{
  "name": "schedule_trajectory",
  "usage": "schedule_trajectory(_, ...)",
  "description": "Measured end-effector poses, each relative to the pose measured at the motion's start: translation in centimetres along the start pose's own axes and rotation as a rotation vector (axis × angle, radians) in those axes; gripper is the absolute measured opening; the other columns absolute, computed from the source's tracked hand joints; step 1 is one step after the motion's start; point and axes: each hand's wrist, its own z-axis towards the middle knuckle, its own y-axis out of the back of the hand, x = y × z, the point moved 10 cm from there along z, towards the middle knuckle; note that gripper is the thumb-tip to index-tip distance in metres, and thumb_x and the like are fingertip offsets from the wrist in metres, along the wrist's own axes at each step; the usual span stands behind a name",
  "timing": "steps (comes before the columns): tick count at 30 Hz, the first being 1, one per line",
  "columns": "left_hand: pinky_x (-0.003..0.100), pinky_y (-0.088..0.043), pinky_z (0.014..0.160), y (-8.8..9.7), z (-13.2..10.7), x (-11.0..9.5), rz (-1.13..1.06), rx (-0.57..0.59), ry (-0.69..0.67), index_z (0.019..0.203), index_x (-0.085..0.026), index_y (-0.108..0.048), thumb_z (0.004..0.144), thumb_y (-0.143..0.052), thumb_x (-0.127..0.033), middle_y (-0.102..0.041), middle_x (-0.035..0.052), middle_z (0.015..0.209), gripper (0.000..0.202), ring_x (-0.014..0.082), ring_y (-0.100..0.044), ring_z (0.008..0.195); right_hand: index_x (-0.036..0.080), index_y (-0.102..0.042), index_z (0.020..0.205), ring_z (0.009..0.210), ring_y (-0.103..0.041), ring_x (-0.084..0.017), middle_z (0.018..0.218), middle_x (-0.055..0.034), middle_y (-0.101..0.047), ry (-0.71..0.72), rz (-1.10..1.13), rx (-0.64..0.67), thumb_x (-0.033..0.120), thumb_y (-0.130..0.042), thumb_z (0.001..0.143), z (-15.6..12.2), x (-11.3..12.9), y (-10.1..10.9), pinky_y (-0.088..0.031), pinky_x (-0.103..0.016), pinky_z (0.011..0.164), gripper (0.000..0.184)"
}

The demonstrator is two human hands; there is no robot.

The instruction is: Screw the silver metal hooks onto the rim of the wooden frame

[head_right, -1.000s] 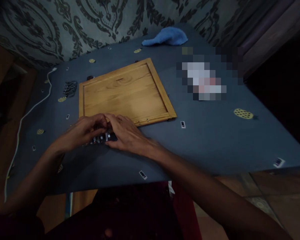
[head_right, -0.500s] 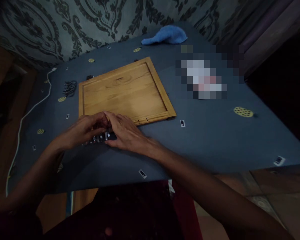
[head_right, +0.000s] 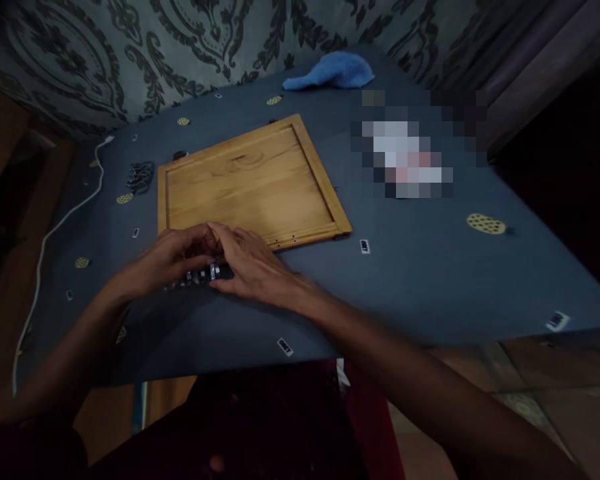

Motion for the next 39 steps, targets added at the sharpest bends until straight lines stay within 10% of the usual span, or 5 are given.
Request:
schedule_trajectory(13,0.028,-0.042,0.066,6.3,-4.3,5.6,0.052,-0.347,0.17,0.094,-0.021,-0.066,0.091,-0.06,-0.051,-0.068,0.0014,0.085,0.031,0.0167,-0.061,0.076,0.016,-0.033,0.156,0.114,-0.063,-0.033,0.12,-0.0133,-0.067,-0.05,0.022,0.037,0.033,-0.08,0.079,-0.2,-0.4,-0.1,-0.05,-0.053,0.101,0.092)
schedule_trajectory(21,0.036,-0.052,0.084,5.8,-4.9,7.8,0.019,-0.27,0.147,0.099,-0.022,-0.067,0.079,-0.07,-0.06,-0.068,0.0054,0.102,0.043,0.0233,-0.065,0.094,0.02,-0.031,0.156,0.113,-0.064,-0.032,0.117,-0.0112,-0.069,-0.004,0.004,0.015,0.031,-0.08,0.08,-0.3,-0.3,-0.1,-0.05,-0.054,0.101,0.092)
schedule_trajectory(30,0.028,-0.044,0.065,4.3,-5.0,8.7,0.045,-0.117,0.201,0.096,-0.02,-0.068,0.083,-0.064,-0.056,-0.069,0.0013,0.082,0.038,0.0176,-0.061,0.073,0.019,-0.032,0.156,0.112,-0.064,-0.031,0.116,-0.0113,-0.069,-0.041,-0.007,0.05,0.03,-0.08,0.08,-0.3,-0.6,-0.2,-0.05,-0.054,0.102,0.091)
schedule_trajectory(39,0.029,-0.042,0.067,8.6,-6.7,6.7,-0.007,-0.533,0.036,0.087,-0.024,-0.07,0.08,-0.077,-0.053,-0.068,-0.0016,0.084,0.03,0.0153,-0.057,0.075,0.026,-0.025,0.158,0.113,-0.064,-0.031,0.118,-0.0099,-0.068,-0.04,-0.007,0.087,0.034,-0.078,0.081,-0.4,-0.3,-0.1,-0.048,-0.057,0.104,0.094)
